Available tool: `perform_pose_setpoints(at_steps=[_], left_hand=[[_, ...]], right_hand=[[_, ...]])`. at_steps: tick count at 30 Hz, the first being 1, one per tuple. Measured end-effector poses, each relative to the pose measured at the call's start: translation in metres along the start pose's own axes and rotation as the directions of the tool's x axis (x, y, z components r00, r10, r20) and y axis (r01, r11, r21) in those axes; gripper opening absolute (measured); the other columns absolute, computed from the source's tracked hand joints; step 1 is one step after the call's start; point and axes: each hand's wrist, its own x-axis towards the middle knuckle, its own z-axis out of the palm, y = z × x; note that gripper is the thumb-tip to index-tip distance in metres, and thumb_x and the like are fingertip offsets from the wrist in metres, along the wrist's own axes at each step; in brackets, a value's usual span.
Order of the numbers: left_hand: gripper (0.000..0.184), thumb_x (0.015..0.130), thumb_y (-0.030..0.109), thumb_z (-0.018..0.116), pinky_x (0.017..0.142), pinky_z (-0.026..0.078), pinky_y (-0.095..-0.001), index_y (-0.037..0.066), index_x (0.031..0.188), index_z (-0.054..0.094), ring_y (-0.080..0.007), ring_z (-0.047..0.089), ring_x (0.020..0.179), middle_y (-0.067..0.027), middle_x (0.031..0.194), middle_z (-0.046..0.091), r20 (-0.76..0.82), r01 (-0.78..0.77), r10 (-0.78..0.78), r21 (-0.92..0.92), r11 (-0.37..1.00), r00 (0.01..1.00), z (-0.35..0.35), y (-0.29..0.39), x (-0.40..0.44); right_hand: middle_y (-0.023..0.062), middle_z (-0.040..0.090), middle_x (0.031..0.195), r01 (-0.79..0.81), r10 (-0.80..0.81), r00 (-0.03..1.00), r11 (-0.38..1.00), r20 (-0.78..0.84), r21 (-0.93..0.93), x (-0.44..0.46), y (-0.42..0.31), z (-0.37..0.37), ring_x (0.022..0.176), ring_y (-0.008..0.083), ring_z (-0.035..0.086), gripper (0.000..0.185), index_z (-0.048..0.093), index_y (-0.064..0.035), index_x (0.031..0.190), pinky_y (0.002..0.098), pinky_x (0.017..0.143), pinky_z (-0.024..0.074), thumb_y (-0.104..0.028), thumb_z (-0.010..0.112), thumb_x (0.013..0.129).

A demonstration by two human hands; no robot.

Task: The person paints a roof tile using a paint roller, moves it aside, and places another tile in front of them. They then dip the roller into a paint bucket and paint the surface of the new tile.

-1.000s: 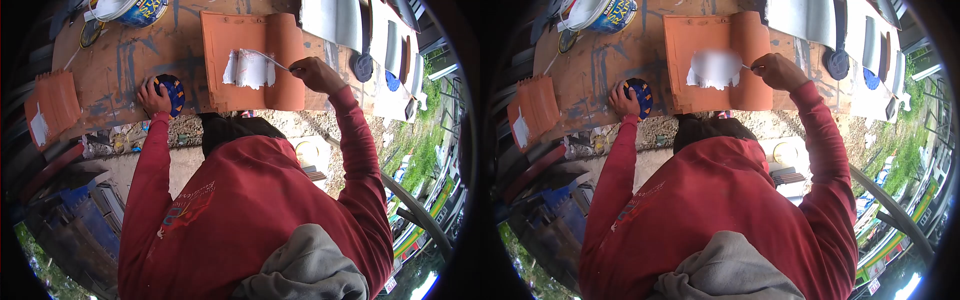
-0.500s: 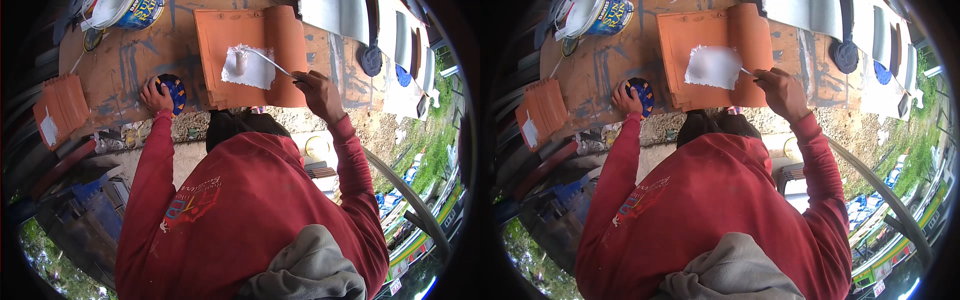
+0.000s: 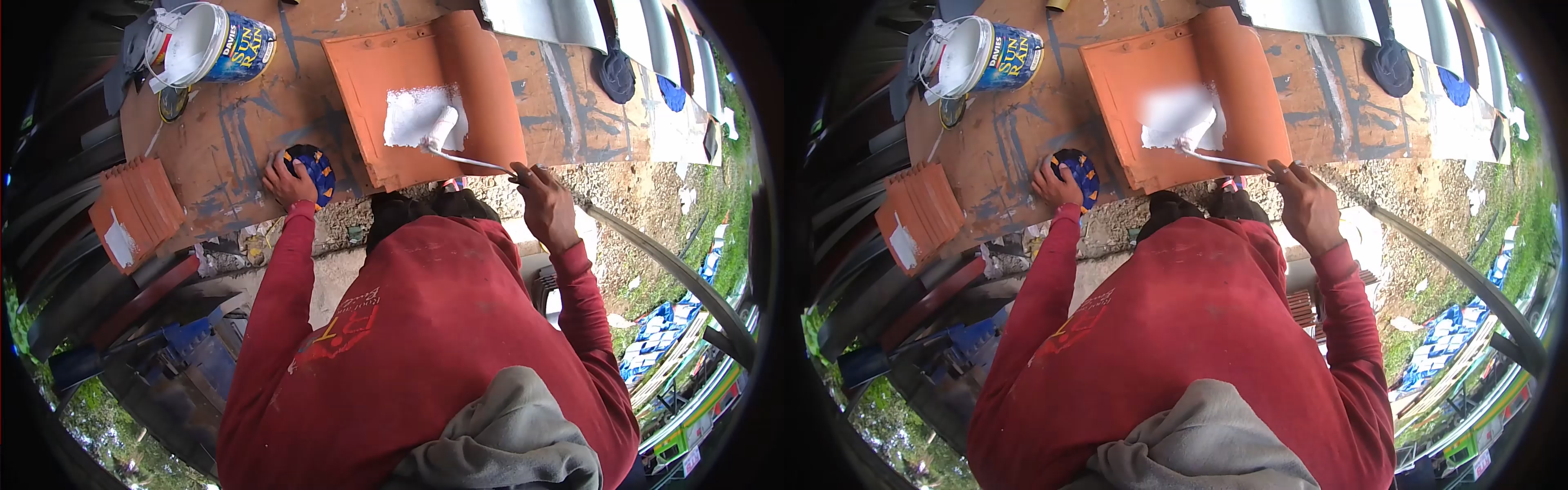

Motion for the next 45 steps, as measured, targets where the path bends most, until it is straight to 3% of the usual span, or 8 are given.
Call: perform_pose_setpoints(at_steps=[15,17,20,28,33,37,41,45], left_hand=[[0.038,0.099,0.034,0.061,0.106,0.039,-0.0461,0.004,0.123,0.064,-0.0312,0.056,0.118,-0.0130,0.126,0.062,0.100,-0.076,0.095,-0.179,0.981,0.990,-0.005,0.030,0.045],[0.050,0.104,0.046,0.058,0.105,0.040,-0.0362,0.001,0.125,0.063,-0.0198,0.059,0.114,-0.0091,0.115,0.065,0.431,0.364,0.080,-0.835,0.413,0.899,0.013,0.056,0.058],[0.066,0.104,0.060,0.055,0.101,0.042,-0.0291,-0.002,0.123,0.063,-0.0143,0.057,0.108,-0.0074,0.113,0.063,0.584,0.548,0.278,-0.811,0.203,0.763,0.066,0.081,0.079],[0.070,0.094,0.073,0.060,0.067,0.044,-0.0401,0.003,0.086,0.059,-0.0141,0.048,0.074,-0.0020,0.079,0.052,0.667,0.576,0.132,-0.713,0.400,0.733,0.064,0.145,0.144],[0.069,0.097,0.070,0.059,0.067,0.042,-0.0394,0.006,0.073,0.053,-0.0125,0.045,0.074,-0.0001,0.071,0.046,0.562,0.503,0.068,-0.782,0.369,0.824,0.076,0.133,0.156],[0.071,0.099,0.068,0.057,0.082,0.047,-0.0403,-0.003,0.097,0.067,-0.0165,0.053,0.089,-0.0067,0.093,0.062,0.707,0.547,0.173,-0.657,0.518,0.686,0.084,0.061,0.216],[0.087,0.099,0.067,0.056,0.110,0.042,-0.0369,-0.006,0.146,0.051,-0.0205,0.054,0.127,-0.0148,0.142,0.056,0.503,0.452,0.223,-0.858,0.245,0.835,0.106,0.021,0.246],[0.085,0.101,0.065,0.055,0.116,0.034,-0.0415,0.005,0.159,0.038,-0.0197,0.042,0.143,-0.0186,0.160,0.041,0.859,0.850,0.044,-0.511,0.129,0.510,0.033,0.012,0.227]], right_hand=[[0.0126,0.071,0.095,-0.038,0.080,0.978,0.976,-0.191,0.215,0.051,-0.080,0.066,0.082,0.0285,0.070,0.032,0.069,-0.0043,0.125,0.0395,0.075,0.0547,-0.011,0.070,0.093],[0.0053,0.065,0.083,-0.229,0.343,0.927,0.839,-0.153,0.493,0.025,-0.088,0.055,0.070,0.0142,0.060,0.035,0.066,-0.0037,0.130,0.0320,0.065,0.0486,-0.013,0.071,0.097],[-0.0006,0.060,0.084,-0.344,0.521,0.852,0.626,-0.047,0.700,-0.007,-0.093,0.055,0.071,0.0062,0.051,0.043,0.062,-0.0028,0.137,0.0255,0.064,0.0430,-0.008,0.071,0.096],[-0.0002,0.060,0.085,-0.298,0.650,0.760,0.351,-0.003,0.888,-0.013,-0.116,0.086,0.063,0.0058,0.053,0.045,0.055,0.0012,0.145,0.0238,0.055,0.0448,-0.006,0.062,0.102],[0.0073,0.068,0.095,-0.344,0.556,0.830,0.578,-0.048,0.741,0.003,-0.129,0.073,0.074,0.0115,0.062,0.050,0.052,-0.0050,0.151,0.0286,0.068,0.0524,-0.012,0.061,0.103],[0.0202,0.074,0.102,-0.463,0.532,0.846,0.767,-0.038,0.444,0.010,-0.159,0.059,0.089,0.0270,0.072,0.055,0.050,-0.0077,0.150,0.0387,0.081,0.0556,-0.011,0.065,0.098],[0.0187,0.074,0.110,-0.501,0.530,0.837,0.639,0.137,0.584,0.011,-0.159,0.059,0.094,0.0251,0.073,0.046,0.055,-0.0048,0.142,0.0387,0.082,0.0553,-0.011,0.064,0.098],[0.0155,0.076,0.112,-0.521,0.497,0.853,0.795,0.160,0.312,0.031,-0.167,0.032,0.088,0.0169,0.070,0.038,0.062,-0.0046,0.137,0.0318,0.078,0.0556,-0.014,0.065,0.101]])
